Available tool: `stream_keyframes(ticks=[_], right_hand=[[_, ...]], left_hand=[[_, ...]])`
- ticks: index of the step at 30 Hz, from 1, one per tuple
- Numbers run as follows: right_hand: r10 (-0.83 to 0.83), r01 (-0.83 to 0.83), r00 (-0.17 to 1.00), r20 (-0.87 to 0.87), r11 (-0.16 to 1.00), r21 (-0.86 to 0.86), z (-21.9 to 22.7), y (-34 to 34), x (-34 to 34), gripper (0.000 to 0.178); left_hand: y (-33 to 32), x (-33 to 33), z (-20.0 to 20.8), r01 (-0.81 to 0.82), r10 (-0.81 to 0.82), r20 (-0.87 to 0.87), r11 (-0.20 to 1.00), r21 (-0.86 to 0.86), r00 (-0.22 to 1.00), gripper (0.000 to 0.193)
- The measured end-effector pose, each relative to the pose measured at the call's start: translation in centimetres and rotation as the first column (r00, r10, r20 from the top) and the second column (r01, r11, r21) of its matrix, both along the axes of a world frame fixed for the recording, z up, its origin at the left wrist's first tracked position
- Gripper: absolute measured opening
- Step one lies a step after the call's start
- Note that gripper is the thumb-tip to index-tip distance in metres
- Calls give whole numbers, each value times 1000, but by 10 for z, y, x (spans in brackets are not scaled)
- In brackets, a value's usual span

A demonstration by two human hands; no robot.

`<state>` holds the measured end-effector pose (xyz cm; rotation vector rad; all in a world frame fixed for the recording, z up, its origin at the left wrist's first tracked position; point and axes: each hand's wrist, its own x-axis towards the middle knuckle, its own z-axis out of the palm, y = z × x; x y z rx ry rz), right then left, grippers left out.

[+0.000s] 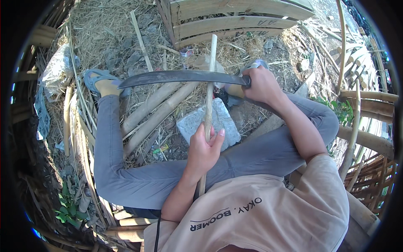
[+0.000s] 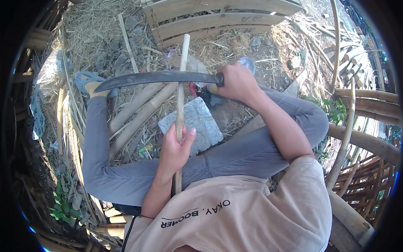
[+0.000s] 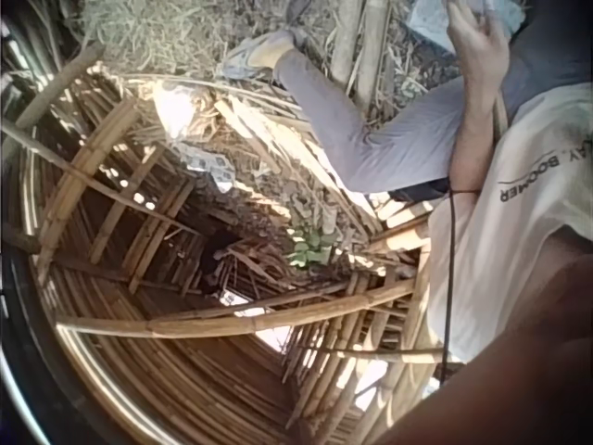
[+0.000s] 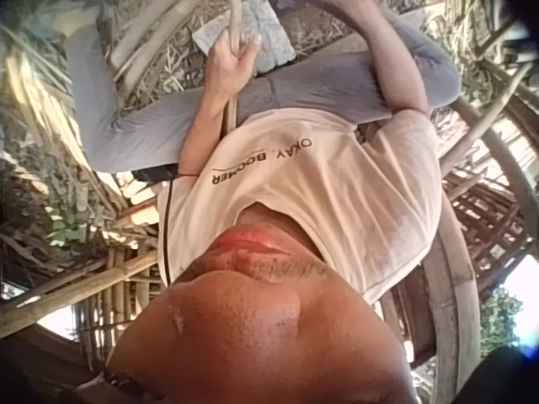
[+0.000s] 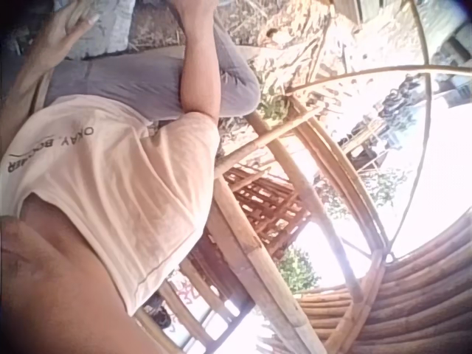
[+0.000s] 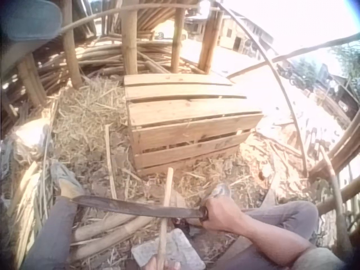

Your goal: The person shaves a thin wooden strip with a machete to smooth its surface while holding the strip against a concrete block and wooden slats.

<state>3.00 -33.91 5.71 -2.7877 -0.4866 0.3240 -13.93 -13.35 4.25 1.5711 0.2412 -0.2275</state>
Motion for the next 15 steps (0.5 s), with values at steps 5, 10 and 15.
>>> stream_keyframes(ticks=[5, 10, 15], right_hand=[[-131, 134, 981, 142, 991, -10, -8, -11, 15, 29], [-86, 95, 988, 130, 994, -61, 8, -18, 24, 35], [-60, 75, 989, 134, 991, -114, 1, -23, 27, 39]], left_hand=[[-7, -7, 7, 71, -70, -19, 995, 63, 997, 24], [-12, -10, 10, 75, -76, 5, 992, 99, 997, 23], [-12, -9, 13, 93, -92, -10, 988, 120, 996, 21]])
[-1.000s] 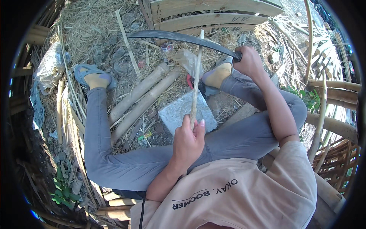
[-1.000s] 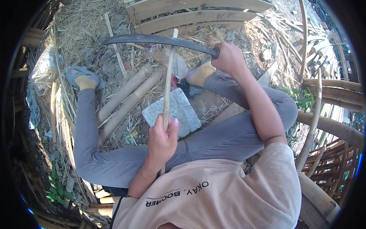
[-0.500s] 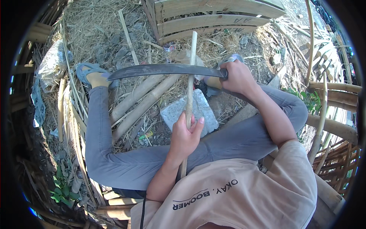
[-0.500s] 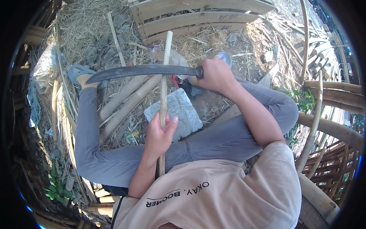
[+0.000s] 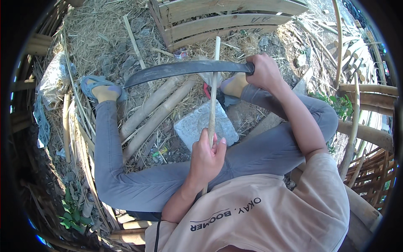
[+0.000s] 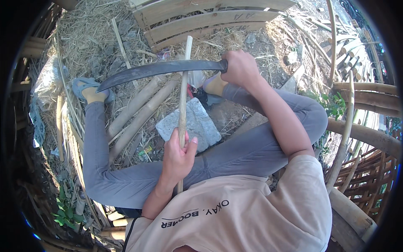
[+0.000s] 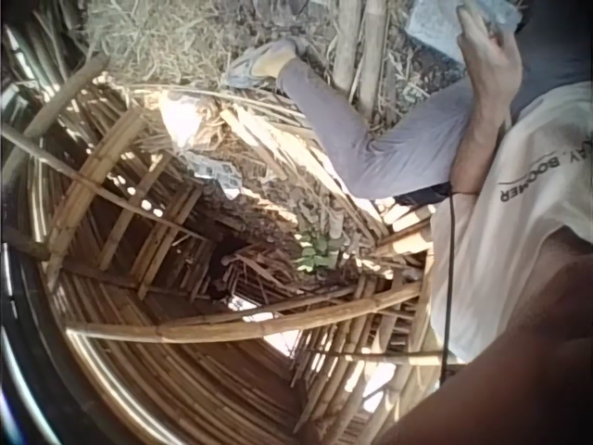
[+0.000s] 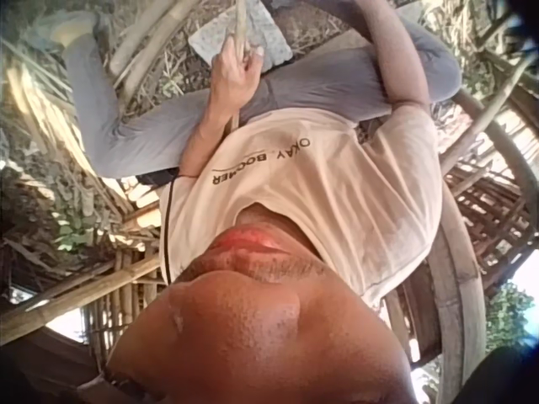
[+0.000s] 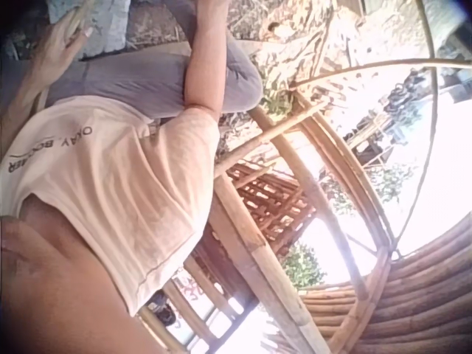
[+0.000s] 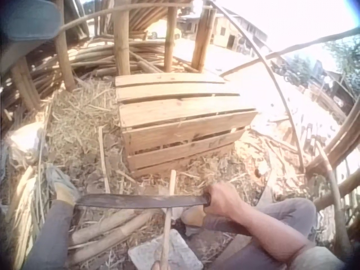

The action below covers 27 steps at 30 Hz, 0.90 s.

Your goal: The person shaves a thin wooden strip with a machete to smooth its surface while holding the strip against a concrete block and wooden slats.

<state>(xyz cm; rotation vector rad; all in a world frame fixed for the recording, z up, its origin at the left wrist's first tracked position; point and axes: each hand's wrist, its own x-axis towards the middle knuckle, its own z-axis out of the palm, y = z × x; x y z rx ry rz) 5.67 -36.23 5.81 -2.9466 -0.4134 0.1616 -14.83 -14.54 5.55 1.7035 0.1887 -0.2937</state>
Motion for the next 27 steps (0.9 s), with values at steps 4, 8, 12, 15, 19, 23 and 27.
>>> stream_keyframes(ticks=[4, 8, 12, 15, 19, 23, 27], right_hand=[[7, -7, 999, 35, 1000, 10, -1, -3, 4, 41], [-27, 24, 990, 142, 999, 25, -3, -17, 14, 40], [-34, 34, 993, 111, 999, -1, -6, -24, 17, 39], [-28, 31, 984, 173, 999, -17, -10, -27, 21, 34], [-68, 73, 986, 151, 997, -28, -4, -36, 26, 25], [-43, 54, 969, 241, 998, -38, -4, -37, 22, 36], [17, -13, 983, 180, 1000, -22, -4, -21, 7, 26]], left_hand=[[0, 0, 1, -13, 13, 2, 999, -32, 1000, 20], [2, 0, 1, 0, -1, -41, 1000, -15, 999, 19], [-1, -2, 4, -27, 26, -16, 998, -56, 1000, 19], [2, 1, 2, 13, -13, -38, 1000, -12, 999, 20], [1, -2, 3, 0, 0, 27, 1000, -15, 1000, 20], [-2, 0, -2, -35, 36, 36, 999, -20, 999, 22], [3, 1, -4, -17, 15, 19, 996, 88, 1000, 25]])
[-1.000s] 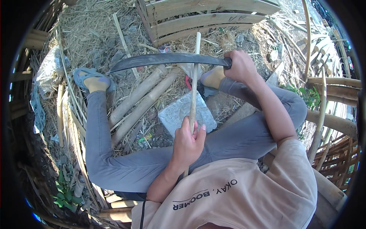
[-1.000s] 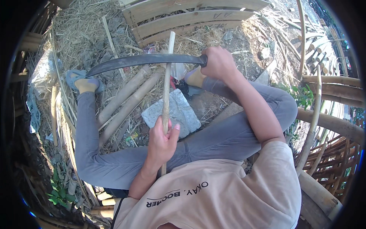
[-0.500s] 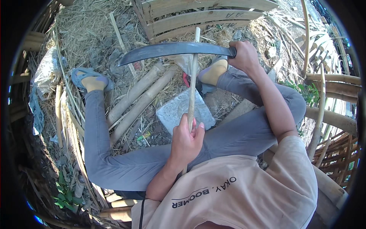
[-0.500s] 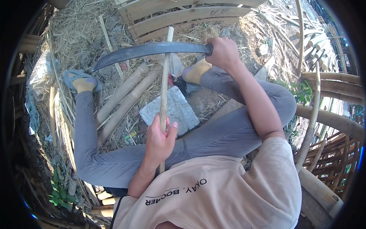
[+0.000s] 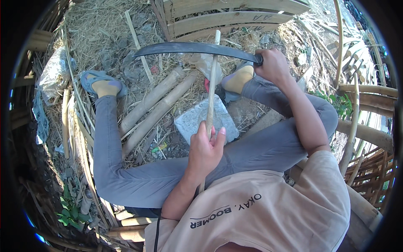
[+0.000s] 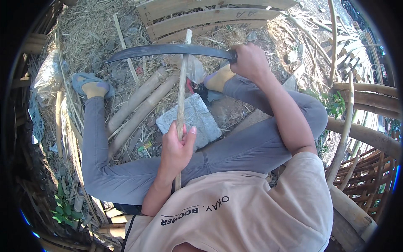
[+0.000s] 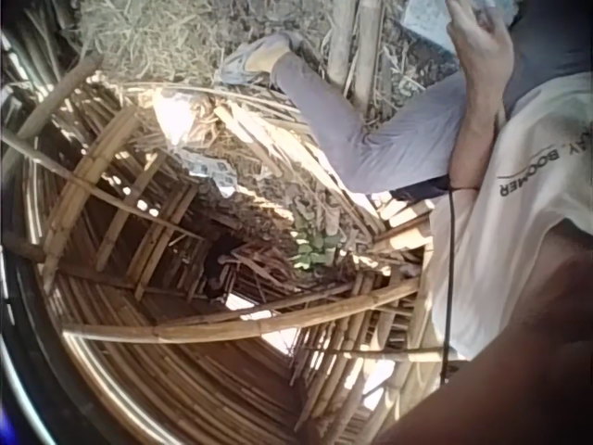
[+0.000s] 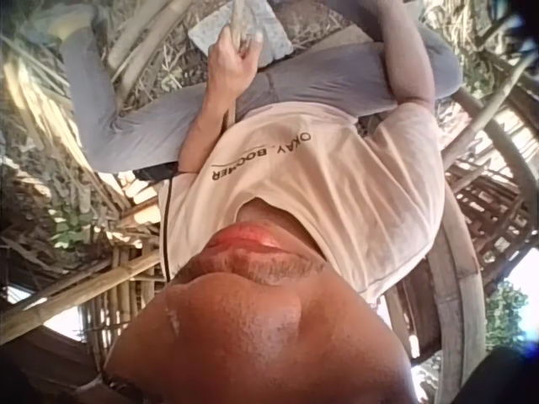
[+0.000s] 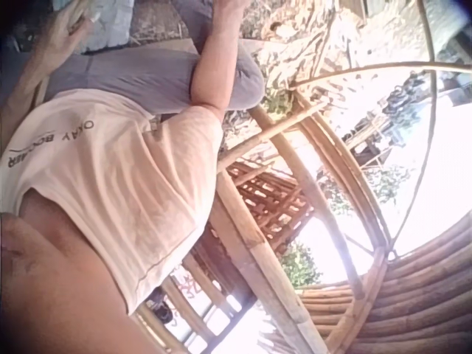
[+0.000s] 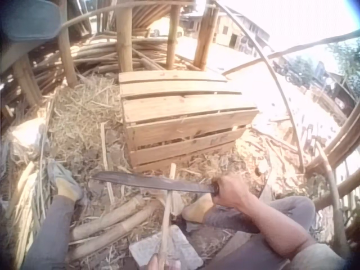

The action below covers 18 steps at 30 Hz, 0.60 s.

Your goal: The person shaves a thin wooden strip with a machete to smooth its surface while holding the strip against a concrete block and wooden slats.

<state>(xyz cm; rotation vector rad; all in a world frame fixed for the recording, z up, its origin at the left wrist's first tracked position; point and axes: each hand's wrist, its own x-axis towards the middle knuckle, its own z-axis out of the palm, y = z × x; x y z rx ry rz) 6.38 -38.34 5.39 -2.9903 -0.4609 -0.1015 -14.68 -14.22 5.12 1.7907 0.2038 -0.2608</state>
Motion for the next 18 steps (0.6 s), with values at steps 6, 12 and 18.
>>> stream_keyframes(ticks=[6, 12, 18], right_hand=[[124, -138, 981, -146, 987, -85, 26, 37, -32, 29], [-25, 20, 997, 78, 998, 66, -9, -9, 3, 32], [0, -3, 998, -57, 999, -40, 18, 15, -19, 35]], left_hand=[[1, 3, -4, -42, 42, -6, 999, 1, 999, 29], [4, 5, 9, 18, -18, -6, 1000, 23, 1000, 28], [8, 8, 0, -7, 7, -50, 1000, 9, 999, 36]])
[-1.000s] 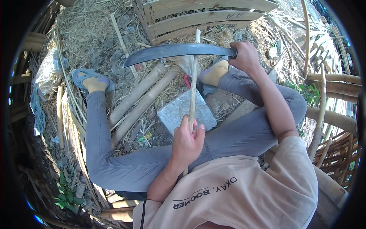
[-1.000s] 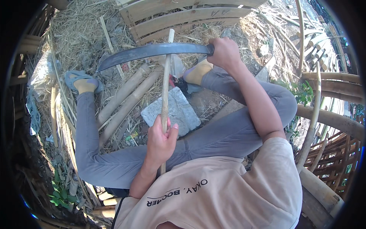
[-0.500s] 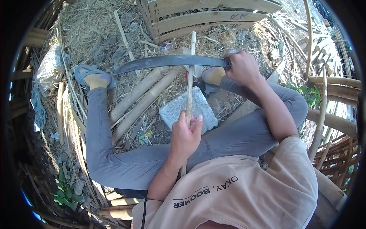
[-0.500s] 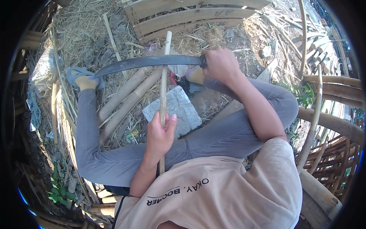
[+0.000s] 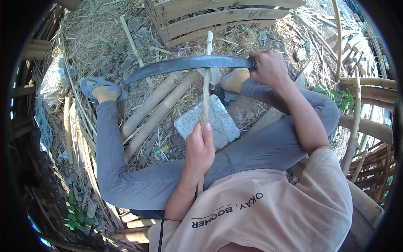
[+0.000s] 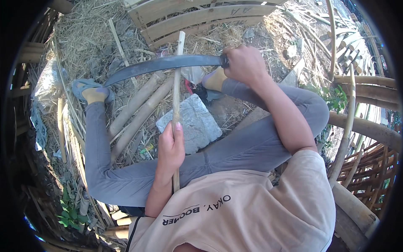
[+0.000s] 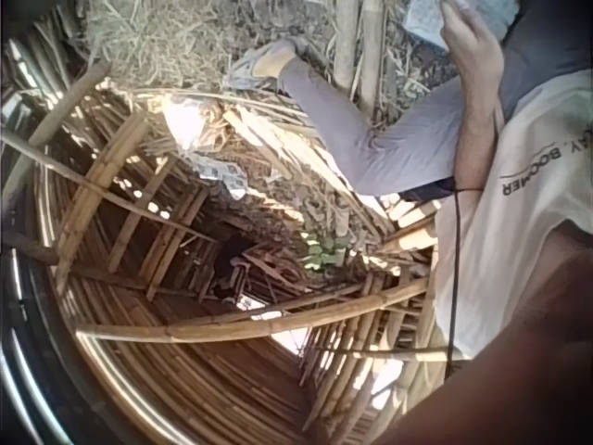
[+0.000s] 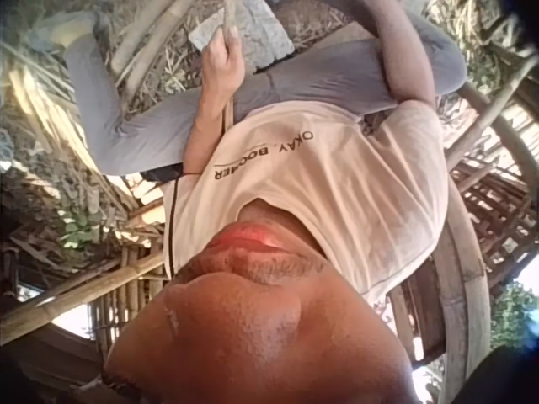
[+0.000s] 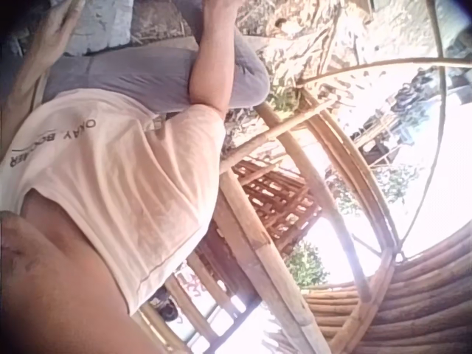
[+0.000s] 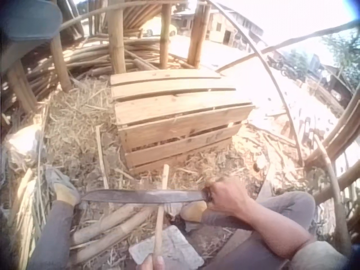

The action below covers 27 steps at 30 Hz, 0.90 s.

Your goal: The person shaves a thin wooden strip with a machete to smooth its surface while holding the strip against a concrete block and wooden slats.

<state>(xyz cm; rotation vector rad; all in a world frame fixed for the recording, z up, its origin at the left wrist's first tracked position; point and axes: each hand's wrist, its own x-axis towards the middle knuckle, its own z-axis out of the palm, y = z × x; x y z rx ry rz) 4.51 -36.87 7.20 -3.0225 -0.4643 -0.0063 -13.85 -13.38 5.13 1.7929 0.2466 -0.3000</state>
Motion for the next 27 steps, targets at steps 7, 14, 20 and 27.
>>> stream_keyframes(ticks=[7, 14, 20, 27], right_hand=[[7, -8, 999, 54, 1000, 28, -9, -16, 27, 30], [36, -36, 999, 13, 999, -7, 2, 6, -5, 29], [-78, 70, 982, 174, 996, 53, 5, -25, 29, 25], [23, -21, 997, 74, 999, -38, 14, -8, 4, 30]], left_hand=[[-1, -6, 2, 26, -28, 58, 999, 29, 998, 39], [0, -6, -4, 17, -17, 55, 1000, 0, 998, 37], [-1, 1, 2, 28, -26, 78, 999, -20, 997, 35], [-3, -7, 1, 103, -103, 97, 995, 0, 990, 35]])
